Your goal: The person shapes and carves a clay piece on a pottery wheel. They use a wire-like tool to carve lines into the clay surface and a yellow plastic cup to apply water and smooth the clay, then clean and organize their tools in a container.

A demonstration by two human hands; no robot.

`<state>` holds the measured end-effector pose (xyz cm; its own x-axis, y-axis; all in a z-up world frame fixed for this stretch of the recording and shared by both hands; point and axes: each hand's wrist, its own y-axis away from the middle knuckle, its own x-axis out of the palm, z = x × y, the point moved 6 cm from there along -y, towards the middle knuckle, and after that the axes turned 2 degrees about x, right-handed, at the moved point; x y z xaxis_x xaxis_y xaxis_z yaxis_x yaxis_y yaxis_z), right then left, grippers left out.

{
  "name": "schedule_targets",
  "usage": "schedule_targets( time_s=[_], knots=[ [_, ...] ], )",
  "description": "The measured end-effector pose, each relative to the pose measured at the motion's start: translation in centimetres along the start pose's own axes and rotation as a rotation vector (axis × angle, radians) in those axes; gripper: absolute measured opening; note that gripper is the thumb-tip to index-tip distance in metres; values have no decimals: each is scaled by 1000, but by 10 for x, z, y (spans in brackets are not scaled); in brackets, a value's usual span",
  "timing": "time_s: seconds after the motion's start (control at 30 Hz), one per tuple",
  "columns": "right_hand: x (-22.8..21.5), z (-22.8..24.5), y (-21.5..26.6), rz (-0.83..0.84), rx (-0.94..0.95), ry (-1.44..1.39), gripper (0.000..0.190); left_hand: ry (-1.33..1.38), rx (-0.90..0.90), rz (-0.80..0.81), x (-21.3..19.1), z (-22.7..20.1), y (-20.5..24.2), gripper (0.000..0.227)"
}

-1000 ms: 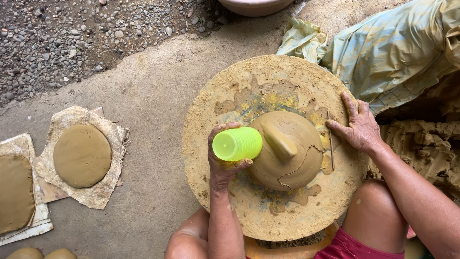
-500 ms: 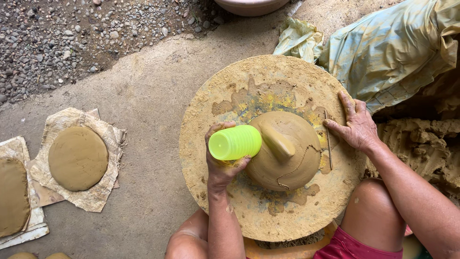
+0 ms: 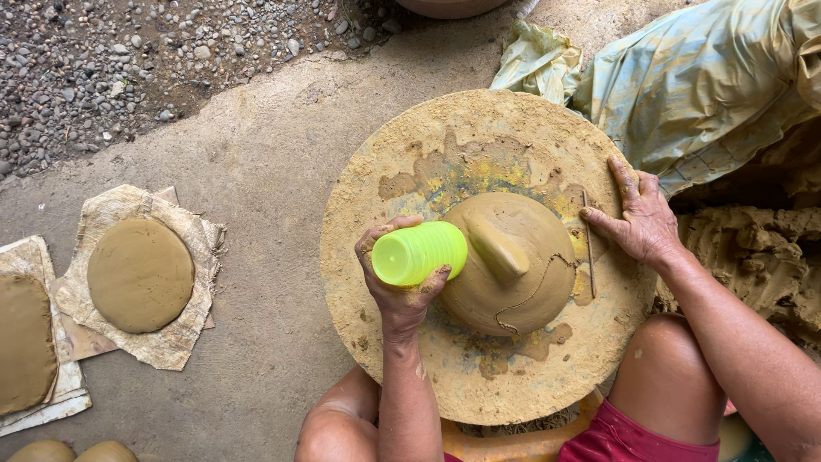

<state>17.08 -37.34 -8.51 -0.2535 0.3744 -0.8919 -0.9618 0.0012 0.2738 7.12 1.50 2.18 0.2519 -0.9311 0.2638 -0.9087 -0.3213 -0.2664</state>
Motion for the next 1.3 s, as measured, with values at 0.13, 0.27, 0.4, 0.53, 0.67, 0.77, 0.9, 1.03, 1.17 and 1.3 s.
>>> schedule_targets(
  time_s=[0.13,0.27,0.4,0.53,0.67,0.77,0.9,1.03,1.17,1.3],
  knots=[
    [1,0,0,5,16,-2,106,-55,7,-22,-1,0,2,82],
    [0,0,-1,2,1,-7,106,-61,39,-38,-1,2,4,83],
    [2,0,-2,-1,8,-15,107,-84,64,-27,-2,2,5,85],
    [3,-3,0,-2,17,3,107,-60,72,-18,0,3,6,86],
    [7,-6,0,43,71,28,109,-184,137,6,2,-1,9,86],
    [7,-7,1,39,66,28,108,-158,100,-6,-2,3,7,85],
    [9,-8,0,44,68,27,110,-7,-23,-38,-7,16,1,85],
    [9,-7,-2,42,58,38,110,-87,35,-21,-6,15,1,87],
    [8,-6,-1,30,59,20,109,-76,43,-31,-7,16,2,87],
    [8,-7,0,42,69,36,111,-27,8,-35,-7,23,1,87]
  ],
)
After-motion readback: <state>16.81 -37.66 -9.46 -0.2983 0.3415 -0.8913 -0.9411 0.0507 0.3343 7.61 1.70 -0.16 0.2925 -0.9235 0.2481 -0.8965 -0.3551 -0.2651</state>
